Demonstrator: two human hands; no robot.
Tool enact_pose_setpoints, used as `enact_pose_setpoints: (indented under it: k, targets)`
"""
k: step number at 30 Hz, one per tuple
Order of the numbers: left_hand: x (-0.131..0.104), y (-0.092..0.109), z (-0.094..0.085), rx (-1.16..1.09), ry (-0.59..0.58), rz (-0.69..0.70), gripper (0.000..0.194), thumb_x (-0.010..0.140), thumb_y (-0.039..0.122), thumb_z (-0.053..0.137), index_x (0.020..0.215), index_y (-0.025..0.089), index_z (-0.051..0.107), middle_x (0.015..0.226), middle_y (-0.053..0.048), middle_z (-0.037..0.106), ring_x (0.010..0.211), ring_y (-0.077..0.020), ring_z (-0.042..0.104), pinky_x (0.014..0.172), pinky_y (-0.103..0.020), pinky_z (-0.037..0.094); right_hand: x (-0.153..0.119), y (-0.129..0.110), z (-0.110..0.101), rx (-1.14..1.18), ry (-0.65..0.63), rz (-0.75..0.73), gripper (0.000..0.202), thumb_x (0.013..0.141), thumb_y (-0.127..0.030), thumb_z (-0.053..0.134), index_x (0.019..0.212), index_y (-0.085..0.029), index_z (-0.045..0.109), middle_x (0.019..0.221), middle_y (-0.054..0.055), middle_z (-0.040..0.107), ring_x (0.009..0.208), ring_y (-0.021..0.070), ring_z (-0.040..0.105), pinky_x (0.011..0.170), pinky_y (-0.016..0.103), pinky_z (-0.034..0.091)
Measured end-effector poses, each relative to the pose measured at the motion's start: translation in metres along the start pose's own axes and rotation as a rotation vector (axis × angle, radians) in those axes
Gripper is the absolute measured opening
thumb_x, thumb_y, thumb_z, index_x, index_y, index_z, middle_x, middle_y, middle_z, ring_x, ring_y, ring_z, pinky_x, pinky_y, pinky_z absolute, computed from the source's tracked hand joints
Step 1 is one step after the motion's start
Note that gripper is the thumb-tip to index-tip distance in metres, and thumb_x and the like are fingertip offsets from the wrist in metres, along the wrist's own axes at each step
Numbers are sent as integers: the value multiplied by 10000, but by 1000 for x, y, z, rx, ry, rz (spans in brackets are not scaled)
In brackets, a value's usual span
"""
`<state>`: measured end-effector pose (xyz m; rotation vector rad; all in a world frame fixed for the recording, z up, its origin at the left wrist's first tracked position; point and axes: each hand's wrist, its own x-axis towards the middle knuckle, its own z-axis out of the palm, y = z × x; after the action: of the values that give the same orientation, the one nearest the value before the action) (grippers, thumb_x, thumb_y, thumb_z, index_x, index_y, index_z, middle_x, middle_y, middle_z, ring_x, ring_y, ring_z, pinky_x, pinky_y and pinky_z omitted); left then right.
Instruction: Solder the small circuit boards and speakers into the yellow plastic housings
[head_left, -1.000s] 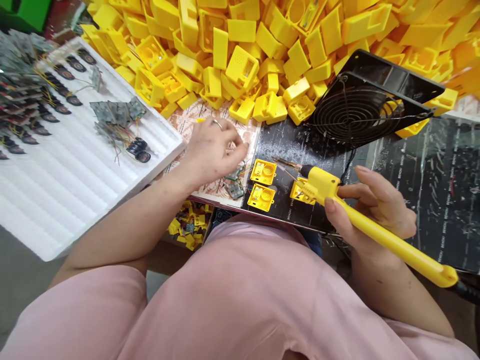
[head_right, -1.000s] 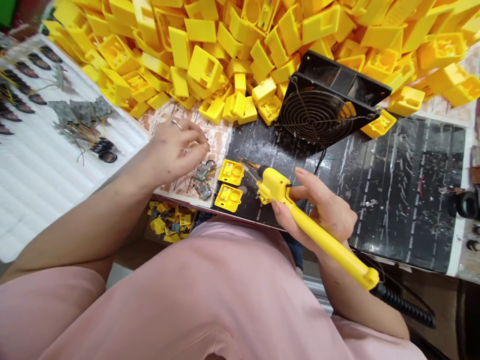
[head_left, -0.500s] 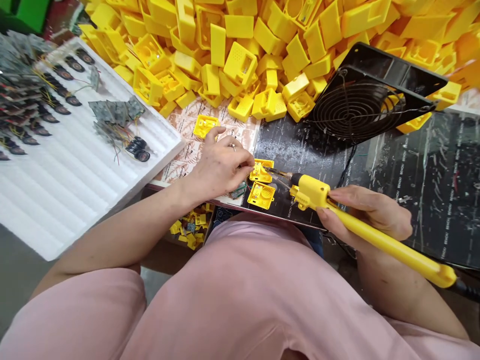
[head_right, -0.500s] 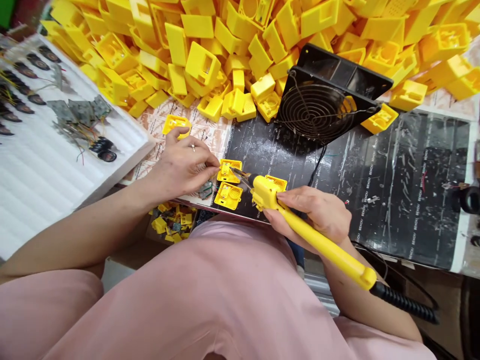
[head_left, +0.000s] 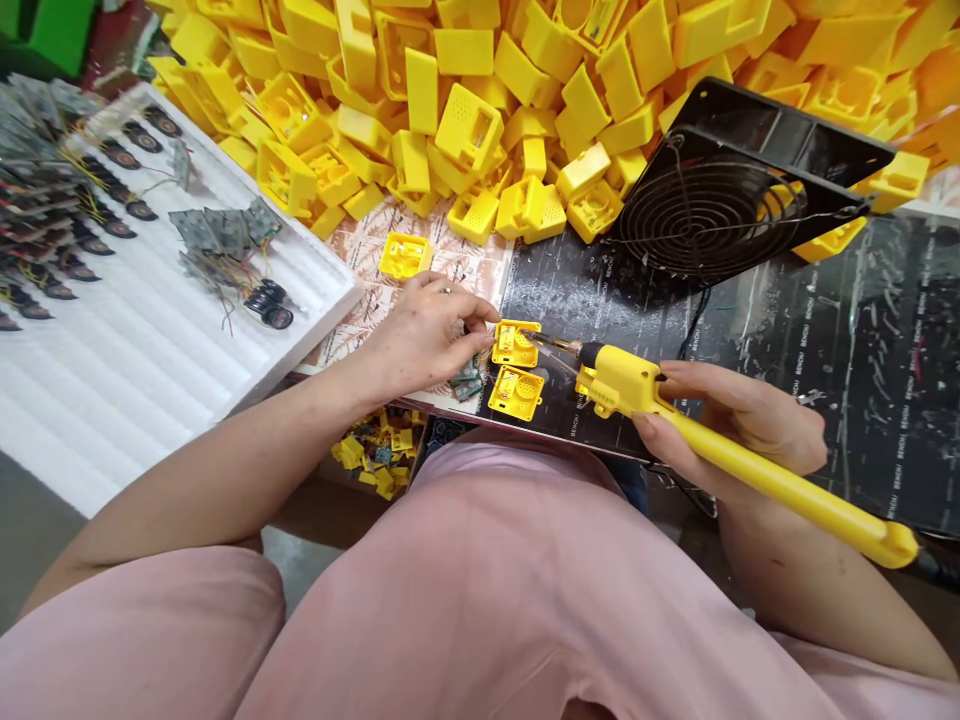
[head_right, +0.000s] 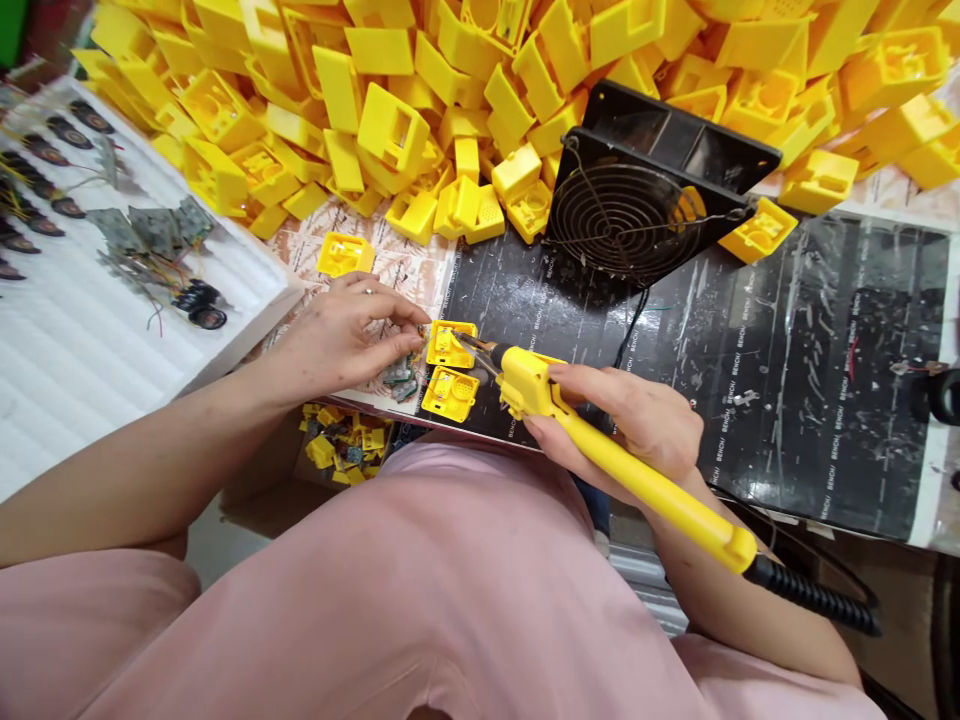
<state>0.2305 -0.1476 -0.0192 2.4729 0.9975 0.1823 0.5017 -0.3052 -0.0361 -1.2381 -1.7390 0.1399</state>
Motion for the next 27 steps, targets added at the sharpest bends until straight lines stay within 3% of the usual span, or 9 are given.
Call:
enact_pose_setpoints:
  k: [4,9,13,16,19,23,27]
  targets:
    - [2,1,0,-16,-70,43,221,940,304,581,857,225,771,903,-21,792,969,-224,692,1113,-487,418,-5,0,-2,-60,-17,32,641,819,-250,870,1412,-355,651,895,-38,812,623,174,746,537,281,613]
    - [1,3,2,-62,-140,76,217,963,314,581,915,230,775,975,-27,801,1017,-232,683,1096,-486,407,4,-6,-3,-72,-34,-17,551,841,-234,840,1361,-329,682,858,-24,811,554,160,708,485,267,573]
    - [-2,3,7,-34,-63,39,194,976,306,589,940,240,768,939,-16,808,971,-220,680,1175,-528,336,5,-8,-3,-83,-43,-11,486,861,-241,816,1318,-348,690,877,-23,819,567,172,722,494,285,593]
    - [-3,4,9,27,-19,32,177,963,311,613,889,237,756,899,-22,802,941,-228,680,1145,-511,368,4,-7,-3,-94,-50,-6,475,867,-238,806,1313,-351,688,881,-19,821,561,179,723,483,297,596]
    - [-5,3,9,75,-30,82,223,979,301,578,864,250,763,911,-22,800,983,-235,684,1090,-472,405,2,-4,-4,-94,-37,-24,490,866,-254,814,1328,-352,686,853,-25,815,552,180,719,464,294,583]
    - [-6,0,11,94,-35,91,258,992,302,535,913,262,777,936,-26,798,974,-233,688,1118,-509,375,1,-1,-4,-49,-23,-33,543,833,-264,854,1346,-327,688,840,-29,811,562,173,729,464,268,576]
    - [-4,2,12,122,-29,79,266,990,315,527,911,259,775,915,-32,794,965,-244,690,1134,-543,368,5,2,1,77,-8,-71,438,809,-216,865,1220,-294,733,823,-24,808,599,179,754,474,250,595]
